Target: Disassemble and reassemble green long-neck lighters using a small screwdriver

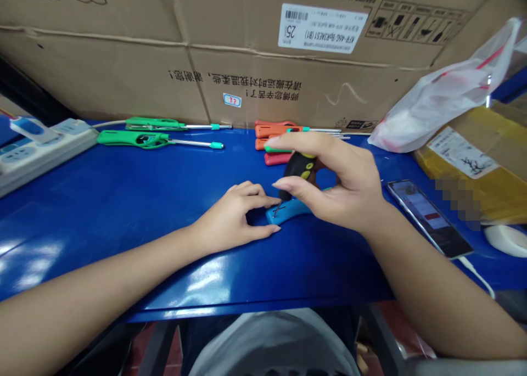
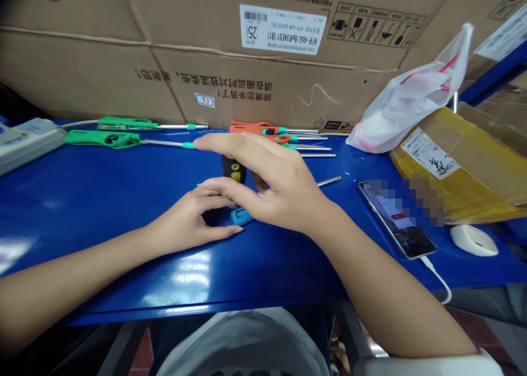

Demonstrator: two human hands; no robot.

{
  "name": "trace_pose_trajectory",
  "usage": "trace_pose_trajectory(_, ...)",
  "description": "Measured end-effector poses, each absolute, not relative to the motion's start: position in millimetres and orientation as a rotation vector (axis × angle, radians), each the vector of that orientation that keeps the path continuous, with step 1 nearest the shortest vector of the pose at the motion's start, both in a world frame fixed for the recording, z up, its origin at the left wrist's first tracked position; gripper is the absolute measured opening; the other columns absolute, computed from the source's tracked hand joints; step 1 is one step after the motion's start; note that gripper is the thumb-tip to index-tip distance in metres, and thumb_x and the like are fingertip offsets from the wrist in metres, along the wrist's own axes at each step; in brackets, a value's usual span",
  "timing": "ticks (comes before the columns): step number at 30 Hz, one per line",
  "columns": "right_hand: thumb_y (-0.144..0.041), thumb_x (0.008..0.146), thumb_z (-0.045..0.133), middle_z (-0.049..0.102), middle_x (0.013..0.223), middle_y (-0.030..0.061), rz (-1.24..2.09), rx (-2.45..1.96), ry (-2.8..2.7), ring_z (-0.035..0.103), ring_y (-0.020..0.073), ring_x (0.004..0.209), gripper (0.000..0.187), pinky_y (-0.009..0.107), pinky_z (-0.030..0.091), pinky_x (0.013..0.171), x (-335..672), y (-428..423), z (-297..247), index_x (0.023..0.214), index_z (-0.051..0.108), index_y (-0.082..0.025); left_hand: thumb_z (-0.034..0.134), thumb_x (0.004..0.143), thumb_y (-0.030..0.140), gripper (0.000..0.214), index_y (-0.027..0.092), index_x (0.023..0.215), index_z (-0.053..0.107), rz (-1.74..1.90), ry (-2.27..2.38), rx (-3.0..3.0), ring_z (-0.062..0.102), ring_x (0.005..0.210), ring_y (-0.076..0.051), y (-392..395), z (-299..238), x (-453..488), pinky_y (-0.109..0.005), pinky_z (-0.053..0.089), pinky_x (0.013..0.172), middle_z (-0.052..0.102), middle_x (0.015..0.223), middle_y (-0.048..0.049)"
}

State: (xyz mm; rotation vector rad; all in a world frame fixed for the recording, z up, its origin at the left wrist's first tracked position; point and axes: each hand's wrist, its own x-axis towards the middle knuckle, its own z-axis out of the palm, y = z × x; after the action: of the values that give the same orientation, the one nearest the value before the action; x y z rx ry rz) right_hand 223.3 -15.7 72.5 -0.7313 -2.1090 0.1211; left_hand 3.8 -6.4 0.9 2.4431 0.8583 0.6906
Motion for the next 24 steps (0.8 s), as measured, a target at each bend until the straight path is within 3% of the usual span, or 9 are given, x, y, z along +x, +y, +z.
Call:
trace_pose_trajectory(2,-0.046,0.095,0.067,0.077,0.116,0.0045,0.023,-0.725,-2.091,0.074,0.026,0.102,0.032,0.041,0.063,0.092,222.0,-15.0,70.7,0.122,0.07,-0.029,0.078,0.087,0.04,0.036,0.024,0.119,0.074,0.671,0.854,2.435,0.064,0.099,-0.024,-6.4,0.8,4.0,-0.042,0.05,0.094,0.071,0.105,-0.0054)
trace_pose_trajectory(6,-0.033,0.105,0.046,0.069,0.137,0.0064,0.176,-0.686,-2.201,0.072,0.0235,0.113,0.043,0.039,0.061,0.097,223.8,-18.3,73.5,0.146,0.054,-0.026,0.077,0.088,0.04,0.036,0.023,0.119,0.075,0.686,0.831,2.457,0.063,0.096,-0.023,-6.2,0.9,3.8,-0.04,0.05,0.091,0.068,0.101,-0.005)
trace_pose_trajectory(8,-0.028,0.104,0.045,0.066,0.141,0.0062,0.24,-0.668,-2.232,0.073,0.0212,0.109,0.046,0.037,0.063,0.092,224.8,-19.0,74.8,0.15,0.048,-0.026,0.077,0.088,0.039,0.035,0.023,0.118,0.075,0.691,0.829,2.462,0.063,0.096,-0.023,-6.1,0.8,3.6,-0.04,0.05,0.091,0.067,0.101,-0.005)
trace_pose_trajectory(12,-0.036,0.097,0.065,0.075,0.123,0.0025,0.078,-0.693,-2.16,0.074,0.0195,0.093,0.034,0.033,0.063,0.081,224.0,-15.1,72.2,0.129,0.064,-0.028,0.077,0.088,0.038,0.036,0.021,0.121,0.074,0.654,0.842,2.44,0.063,0.104,-0.026,-6.1,0.8,3.7,-0.044,0.049,0.097,0.069,0.109,-0.0071)
trace_pose_trajectory(14,-0.041,0.095,0.067,0.077,0.117,0.0013,0.027,-0.699,-2.134,0.074,0.0197,0.092,0.031,0.032,0.063,0.08,224.0,-13.8,71.4,0.124,0.067,-0.03,0.077,0.089,0.038,0.037,0.022,0.122,0.074,0.651,0.839,2.438,0.063,0.103,-0.025,-6.0,1.0,4.1,-0.043,0.049,0.096,0.069,0.108,-0.0068)
trace_pose_trajectory(19,-0.028,0.105,0.043,0.072,0.125,0.005,0.348,-0.674,-2.195,0.073,0.0183,0.098,0.044,0.032,0.061,0.082,226.8,-17.6,74.8,0.149,0.049,-0.026,0.078,0.088,0.038,0.036,0.022,0.12,0.075,0.702,0.813,2.467,0.062,0.092,-0.021,-5.7,1.3,4.2,-0.038,0.049,0.089,0.067,0.097,-0.0039)
trace_pose_trajectory(21,-0.026,0.103,0.051,0.072,0.124,0.0046,0.343,-0.674,-2.18,0.073,0.0159,0.088,0.041,0.028,0.06,0.074,226.3,-17.8,74.3,0.144,0.054,-0.025,0.078,0.088,0.039,0.036,0.022,0.119,0.075,0.698,0.822,2.467,0.063,0.094,-0.022,-5.5,0.7,4.0,-0.039,0.049,0.09,0.067,0.099,-0.0043)
trace_pose_trajectory(24,-0.031,0.093,0.071,0.075,0.113,0.0027,0.121,-0.699,-2.114,0.069,0.0129,0.073,0.029,0.025,0.057,0.063,224.0,-14.5,71.2,0.121,0.067,-0.023,0.077,0.088,0.039,0.036,0.021,0.12,0.075,0.682,0.835,2.444,0.063,0.103,-0.025,-5.4,-0.7,3.8,-0.042,0.048,0.096,0.069,0.107,-0.0062)
